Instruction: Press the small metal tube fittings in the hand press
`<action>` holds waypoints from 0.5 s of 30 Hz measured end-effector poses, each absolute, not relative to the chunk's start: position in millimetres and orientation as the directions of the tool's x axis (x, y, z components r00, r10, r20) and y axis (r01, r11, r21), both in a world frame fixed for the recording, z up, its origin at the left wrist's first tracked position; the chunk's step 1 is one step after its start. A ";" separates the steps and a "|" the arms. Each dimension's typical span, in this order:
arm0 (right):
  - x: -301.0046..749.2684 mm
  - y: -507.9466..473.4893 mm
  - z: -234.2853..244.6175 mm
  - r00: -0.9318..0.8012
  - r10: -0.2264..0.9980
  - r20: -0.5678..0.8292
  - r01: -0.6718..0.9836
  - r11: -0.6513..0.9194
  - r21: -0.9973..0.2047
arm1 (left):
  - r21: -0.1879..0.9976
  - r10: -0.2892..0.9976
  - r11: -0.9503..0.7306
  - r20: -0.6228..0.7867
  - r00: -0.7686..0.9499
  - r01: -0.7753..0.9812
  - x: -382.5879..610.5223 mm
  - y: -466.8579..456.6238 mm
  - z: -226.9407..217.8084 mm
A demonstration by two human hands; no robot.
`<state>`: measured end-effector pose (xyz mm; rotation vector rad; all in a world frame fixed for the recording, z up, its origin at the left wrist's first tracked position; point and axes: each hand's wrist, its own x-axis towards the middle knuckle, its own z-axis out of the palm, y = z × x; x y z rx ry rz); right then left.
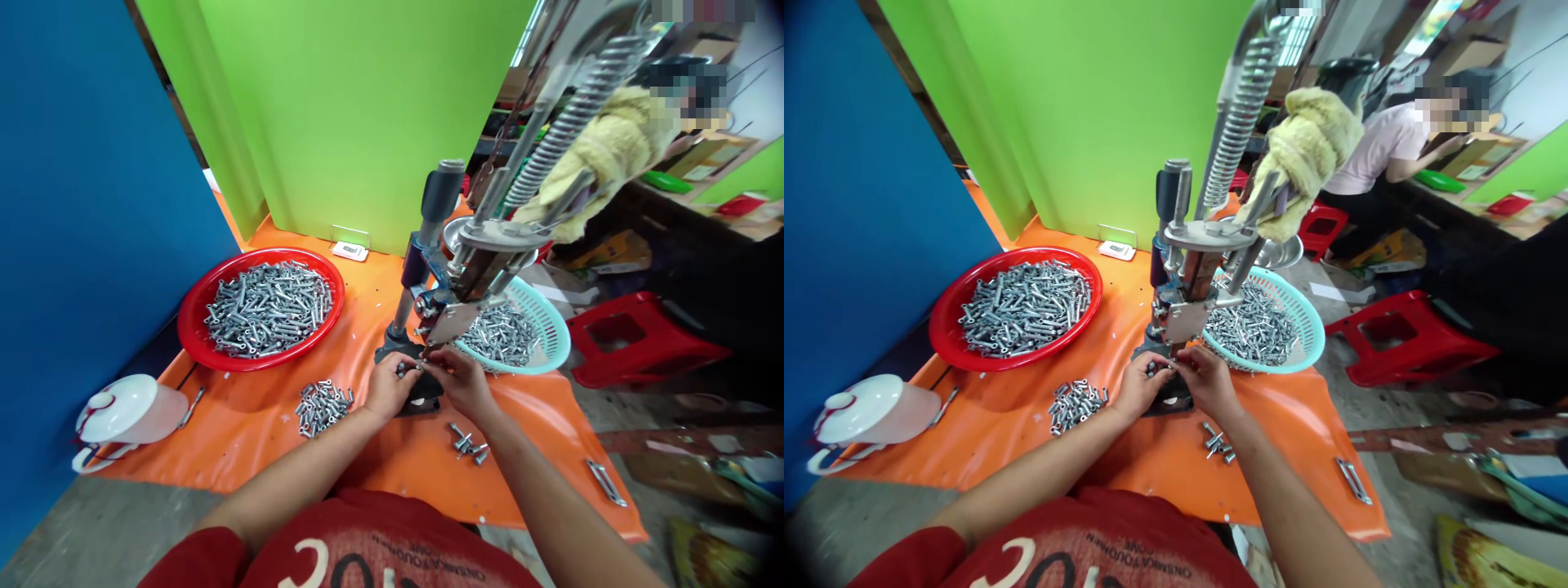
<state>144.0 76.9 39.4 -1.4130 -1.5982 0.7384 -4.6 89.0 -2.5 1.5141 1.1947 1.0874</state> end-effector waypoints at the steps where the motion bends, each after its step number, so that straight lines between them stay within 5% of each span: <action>1: 144.3 77.1 41.2 -0.012 0.975 0.223 0.484 0.201 -0.852 | 0.969 0.983 -0.141 0.111 0.148 0.204 -4.3 88.7 -2.6; 7: 139.3 78.5 46.9 -0.082 0.954 0.288 0.532 0.286 -0.797 | 0.946 0.972 -0.215 0.183 0.147 0.242 1.6 88.6 -0.8; 10: 144.7 80.1 47.0 -0.058 0.977 0.205 0.496 0.207 -0.843 | 0.945 0.972 -0.211 0.176 0.153 0.250 4.3 90.9 -0.8; 13: 164.6 88.2 65.7 0.128 0.991 0.040 0.267 0.005 -0.964 | 0.958 0.979 -0.179 0.149 0.141 0.225 5.4 92.5 -2.8; 15: 181.4 98.6 98.3 0.344 0.938 0.041 0.052 0.025 -0.998 | 0.968 0.983 -0.155 0.132 0.128 0.196 5.6 92.4 -4.0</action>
